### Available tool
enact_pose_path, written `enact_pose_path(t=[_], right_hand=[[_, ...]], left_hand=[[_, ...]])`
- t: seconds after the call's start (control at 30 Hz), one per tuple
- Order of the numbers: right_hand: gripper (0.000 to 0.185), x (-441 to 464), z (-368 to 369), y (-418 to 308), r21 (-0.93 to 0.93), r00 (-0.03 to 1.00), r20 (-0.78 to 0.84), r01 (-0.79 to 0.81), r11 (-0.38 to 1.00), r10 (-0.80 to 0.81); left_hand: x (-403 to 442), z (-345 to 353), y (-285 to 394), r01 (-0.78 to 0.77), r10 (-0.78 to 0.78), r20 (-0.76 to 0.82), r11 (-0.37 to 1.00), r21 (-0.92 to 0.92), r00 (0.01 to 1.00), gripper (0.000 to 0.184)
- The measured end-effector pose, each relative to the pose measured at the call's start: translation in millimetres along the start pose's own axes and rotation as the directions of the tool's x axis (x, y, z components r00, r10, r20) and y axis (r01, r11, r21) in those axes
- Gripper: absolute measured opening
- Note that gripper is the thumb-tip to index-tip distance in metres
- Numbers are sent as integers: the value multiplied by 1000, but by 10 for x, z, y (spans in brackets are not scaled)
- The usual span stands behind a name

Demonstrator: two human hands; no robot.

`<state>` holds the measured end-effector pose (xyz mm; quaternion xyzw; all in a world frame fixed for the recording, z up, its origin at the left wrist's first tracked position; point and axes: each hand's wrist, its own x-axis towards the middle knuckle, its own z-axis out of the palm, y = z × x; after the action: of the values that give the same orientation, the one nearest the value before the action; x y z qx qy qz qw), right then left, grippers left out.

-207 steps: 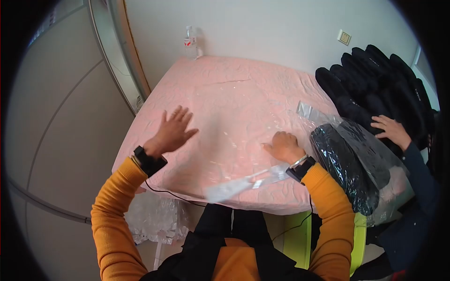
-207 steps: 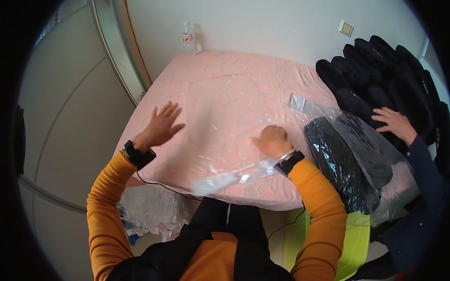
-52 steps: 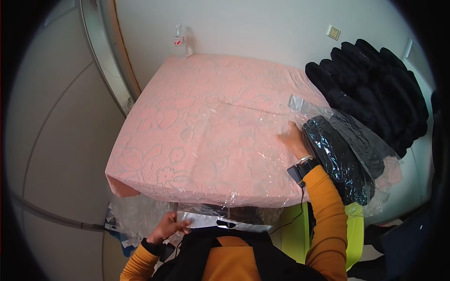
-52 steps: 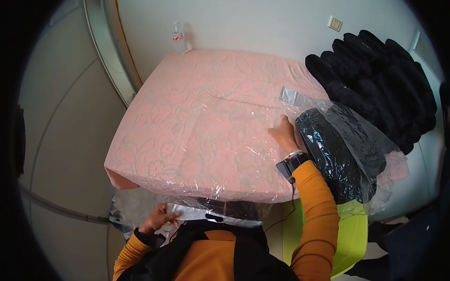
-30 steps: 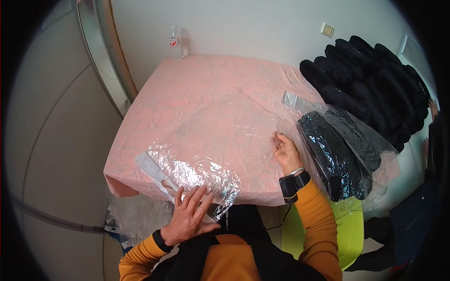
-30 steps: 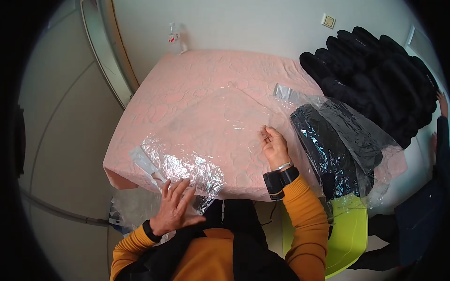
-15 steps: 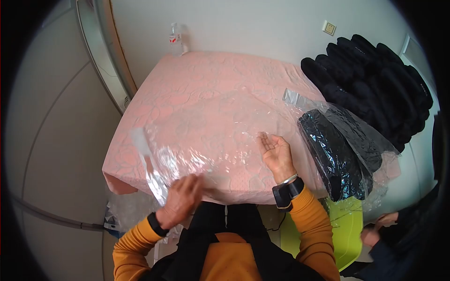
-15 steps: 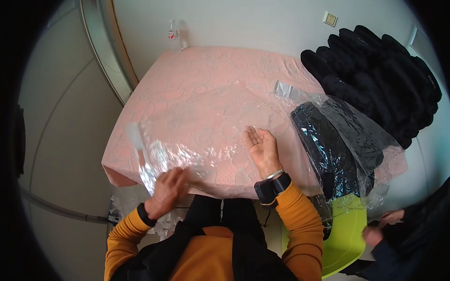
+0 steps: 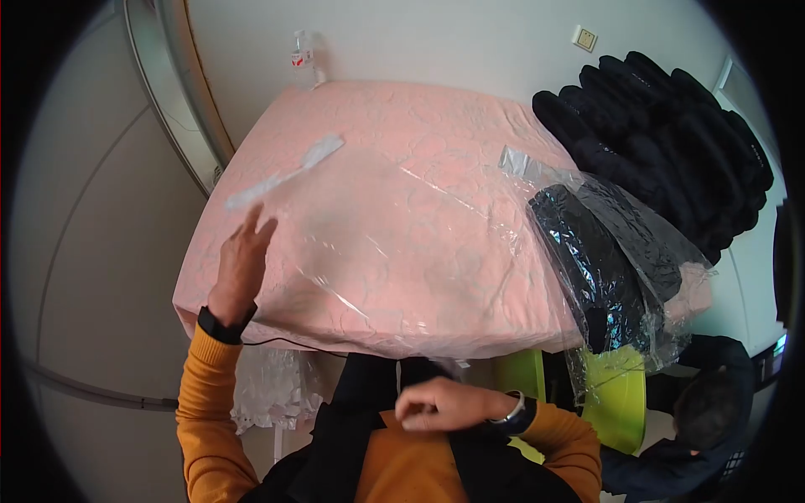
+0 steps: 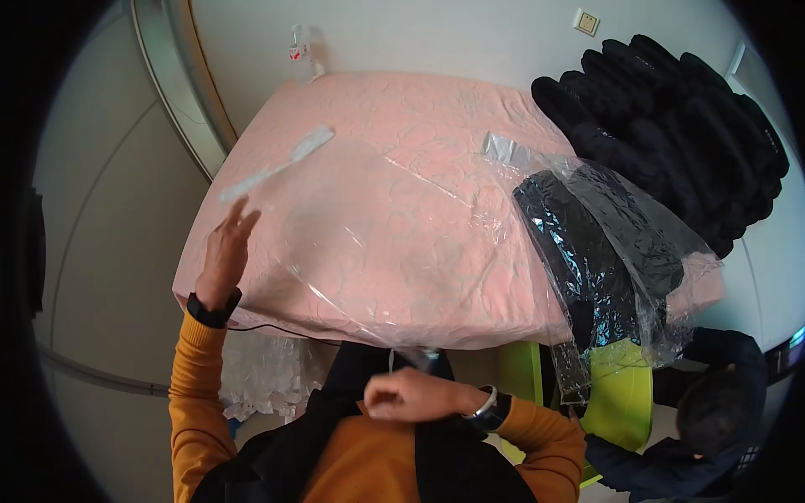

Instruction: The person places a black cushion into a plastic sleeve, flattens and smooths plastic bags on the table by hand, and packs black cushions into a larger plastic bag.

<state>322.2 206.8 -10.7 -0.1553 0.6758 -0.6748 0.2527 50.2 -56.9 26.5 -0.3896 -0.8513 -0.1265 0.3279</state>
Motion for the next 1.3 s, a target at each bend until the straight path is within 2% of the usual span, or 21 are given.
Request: enact_pose_path(t=[0.03,0.07,0.17,0.2,0.27,0.33,0.4,0.53,0.57,0.67,0.77,0.83,0.87,0.97,1.0,1.07,1.1,1.17,1.2,1.27,1.3], right_hand=[[20,-54,7,-3,-357,970,241,70,932,19],[20,-131,-16,-36,-350,971,239,69,934,18],[19,-419,-227,-394,-444,999,-3,-37,895,39],[20,-483,-333,-570,-463,990,-111,-126,877,84],[24,-520,-566,-621,-438,867,-492,-168,883,-79],[30,-309,-908,-501,-657,612,-648,-146,740,-454],[37,-123,-1315,-351,-875,517,-480,-335,349,-709],[42,155,-1962,171,-801,468,-536,-544,249,-703],[42,164,-1904,93,-803,468,-535,-540,251,-703],[42,79,-1660,-203,-581,506,-803,-549,600,-314],[36,-37,-1158,-127,-575,624,-726,-322,752,-288],[31,-186,-806,-208,-260,749,-661,-285,923,45],[31,-251,-753,-287,-259,753,-655,-289,922,52],[29,-467,-712,-416,-389,796,-589,-430,815,139],[29,-434,-713,-402,-384,798,-585,-429,818,144],[32,-280,-751,-407,-599,669,-691,-319,734,-273],[33,-189,-760,-407,-697,563,-678,-290,656,-473],[49,142,-703,-337,-868,649,-477,-243,433,-593],[49,288,-657,-272,-870,654,-470,-229,437,-592],[74,524,-597,-154,-946,853,-314,-244,213,-418],[74,546,-609,-112,-948,855,-306,-231,219,-419]], left_hand=[[-16,-5,2,-2,2,7,1000,0,1000,31],[-27,-18,13,7,-7,-9,999,-37,1000,34],[-84,-67,101,30,-35,-36,992,-120,999,43],[-131,-107,179,160,-141,91,957,-242,986,44],[-227,-171,362,429,-282,370,803,-414,885,49],[-268,-173,548,476,-299,423,775,-415,856,51],[-278,-159,709,570,-334,520,716,-403,786,56],[-380,-10,845,522,-286,455,637,-567,843,64],[-387,18,835,523,-289,455,639,-564,842,64],[-394,120,802,492,-360,339,558,-668,869,64],[-404,132,551,527,-360,385,554,-645,850,63],[-434,117,394,546,-365,407,550,-631,838,63],[-458,90,335,563,-377,419,583,-586,826,63],[-511,-12,294,596,-404,449,644,-480,797,62],[-501,-43,347,473,-376,307,801,-366,874,61],[-445,-92,526,202,-201,49,979,-38,978,61],[-394,-98,691,188,-179,78,975,-122,981,59],[-332,-20,1139,88,-46,172,966,-244,984,59],[-342,65,1370,5,64,233,958,-287,970,62],[-286,214,1749,15,144,330,901,-434,933,77],[-314,236,1705,22,136,337,905,-425,932,77]])
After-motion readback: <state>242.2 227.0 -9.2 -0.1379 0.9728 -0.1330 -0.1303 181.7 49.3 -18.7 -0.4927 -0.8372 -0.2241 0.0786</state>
